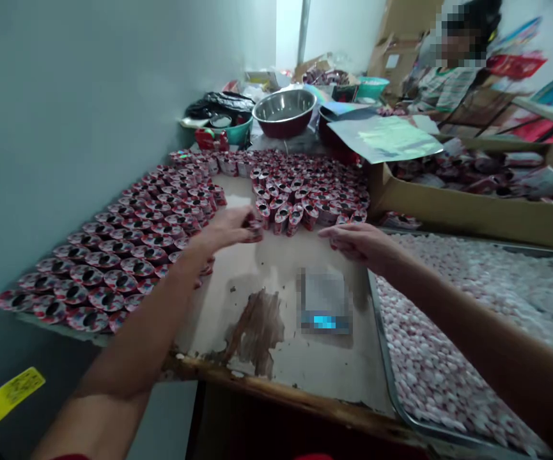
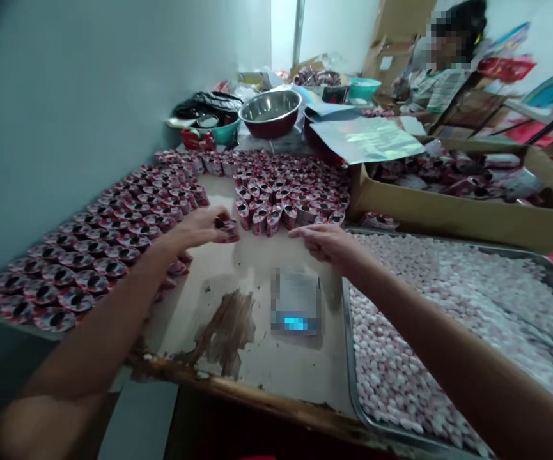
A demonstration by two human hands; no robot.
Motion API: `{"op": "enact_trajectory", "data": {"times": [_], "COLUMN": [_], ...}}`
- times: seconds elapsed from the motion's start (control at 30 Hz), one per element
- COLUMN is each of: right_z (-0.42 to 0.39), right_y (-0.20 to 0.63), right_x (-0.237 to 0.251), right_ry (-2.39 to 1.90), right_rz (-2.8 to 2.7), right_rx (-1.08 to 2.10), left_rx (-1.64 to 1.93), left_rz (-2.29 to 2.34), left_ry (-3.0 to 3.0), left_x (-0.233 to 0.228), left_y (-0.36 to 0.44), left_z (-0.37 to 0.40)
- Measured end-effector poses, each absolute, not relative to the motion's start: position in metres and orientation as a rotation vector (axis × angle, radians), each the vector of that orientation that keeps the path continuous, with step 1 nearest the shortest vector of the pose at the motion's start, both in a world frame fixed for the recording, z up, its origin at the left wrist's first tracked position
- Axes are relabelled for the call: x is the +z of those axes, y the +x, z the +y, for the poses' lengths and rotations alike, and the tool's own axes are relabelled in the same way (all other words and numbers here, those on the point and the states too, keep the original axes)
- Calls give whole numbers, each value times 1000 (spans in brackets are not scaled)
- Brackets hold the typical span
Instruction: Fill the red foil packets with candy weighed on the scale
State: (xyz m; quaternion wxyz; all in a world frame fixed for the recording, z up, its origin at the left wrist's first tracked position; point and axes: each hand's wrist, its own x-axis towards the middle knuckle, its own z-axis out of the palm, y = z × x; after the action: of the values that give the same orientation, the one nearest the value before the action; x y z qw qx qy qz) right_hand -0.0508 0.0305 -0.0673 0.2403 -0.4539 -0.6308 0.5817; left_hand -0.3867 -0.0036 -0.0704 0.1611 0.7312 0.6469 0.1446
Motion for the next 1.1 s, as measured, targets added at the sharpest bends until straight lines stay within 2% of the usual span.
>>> {"op": "enact_trajectory", "data": {"times": [0.13, 0.17, 0.33, 0.47, 0.57, 0.67, 0.8, 0.93, 1.0, 1.1], "right_z": [72, 81, 101, 79, 40, -9, -65, -78, -66, -41], "right_y": [-102, -111, -131, -128, -112, -91, -73, -52, -30, 12], "right_x": [-76, -77, -79, -64, -46, -38, -48, -52, -45, -35], "right_ry": [-1463, -1453, -1276, -1174, -1239, -1424, -1602, -1644, -1643, -1577], "right_rz": [-2622, -2755, -3036, -3152, -3152, -3175, -3124, -2897, -2568, -1792], "right_rx": [396, 202, 30, -167, -144, -53, 119, 312, 567, 1225], "left_rx": [247, 211, 96, 16, 184, 481, 662, 819, 874, 859], "left_rz": [1775, 1744, 1716, 2005, 2164, 2087, 1921, 1867, 1864, 1792], "left_ry": [2038, 2025, 2048, 2167, 2143, 2136, 2141, 2225, 2302, 2397], "left_x": [-70, -71, -81, -105, -123, -131, -123, -102, -92, -84], "left_y": [-473, -484, -489, -466, -456, -457, -455, -431, -409, -367], "left_z": [1, -3, -33, -55, -67, -72, -73, -78, -84, -97]}}
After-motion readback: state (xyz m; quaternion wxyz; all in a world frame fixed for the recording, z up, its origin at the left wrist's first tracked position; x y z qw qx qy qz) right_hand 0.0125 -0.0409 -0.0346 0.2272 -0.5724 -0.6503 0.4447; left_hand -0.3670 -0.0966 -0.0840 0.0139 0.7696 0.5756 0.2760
